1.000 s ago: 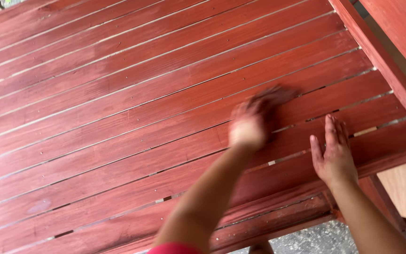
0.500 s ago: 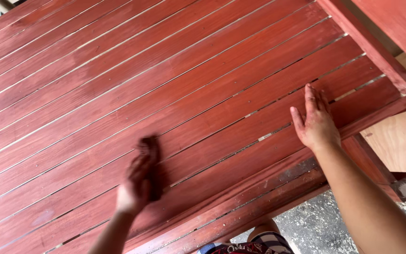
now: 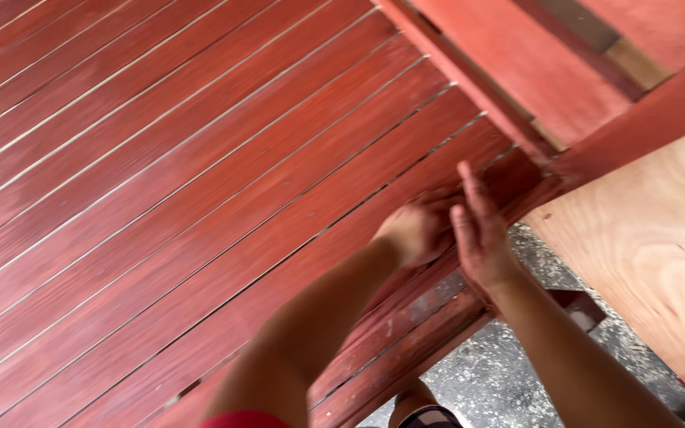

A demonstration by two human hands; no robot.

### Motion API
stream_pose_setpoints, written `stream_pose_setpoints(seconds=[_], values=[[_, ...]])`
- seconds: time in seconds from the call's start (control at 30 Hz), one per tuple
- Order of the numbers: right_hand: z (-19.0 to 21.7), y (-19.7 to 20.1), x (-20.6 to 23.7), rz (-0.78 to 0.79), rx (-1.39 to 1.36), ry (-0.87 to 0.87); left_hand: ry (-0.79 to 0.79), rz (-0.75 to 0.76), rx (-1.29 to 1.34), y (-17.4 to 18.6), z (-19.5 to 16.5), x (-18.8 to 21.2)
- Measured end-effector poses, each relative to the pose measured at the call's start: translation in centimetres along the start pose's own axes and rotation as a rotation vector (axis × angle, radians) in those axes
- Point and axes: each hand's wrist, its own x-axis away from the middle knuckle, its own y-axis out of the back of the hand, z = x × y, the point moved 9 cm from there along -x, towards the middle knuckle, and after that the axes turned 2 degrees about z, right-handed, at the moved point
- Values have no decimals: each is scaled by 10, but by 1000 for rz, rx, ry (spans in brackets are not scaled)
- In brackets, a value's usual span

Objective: The person wipes the surface and edges of a reddish-brown wooden bench using a brown cloth. The person moves around the bench to reach different sides and continues wiping the slatted top and frame.

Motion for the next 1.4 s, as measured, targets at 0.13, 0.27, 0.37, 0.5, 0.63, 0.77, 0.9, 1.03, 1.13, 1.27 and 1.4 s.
stream_pose_setpoints(seconds=[0.13,0.27,0.37,0.5,0.63,0.77,0.9,1.03,1.13,1.27,1.4], values=[[-10,63,-5,-109,45,31,70,93,93,-22,-17,-98],[-19,82,-11,-103,40,-33,51,73,47,-22,-30,-121],[-12,79,-13,-98,26,-11,180,120,154,-26,-25,-100],[0,58,-10,-88,11,-39,265,179,164,-25,-17,-46],[27,21,9,-66,-17,-5,2,33,87,1,-17,49],[62,-39,37,-59,-40,-5,-73,-103,36,31,4,186],[99,-104,58,-19,-87,22,37,-192,-13,69,20,322],[126,-144,78,18,-75,25,370,-222,-185,123,20,460],[138,-158,88,13,-142,14,1211,-129,288,143,53,573],[147,-172,98,10,-119,39,756,-434,667,173,20,593],[137,-181,105,71,-77,-19,470,-241,-375,127,-23,569]])
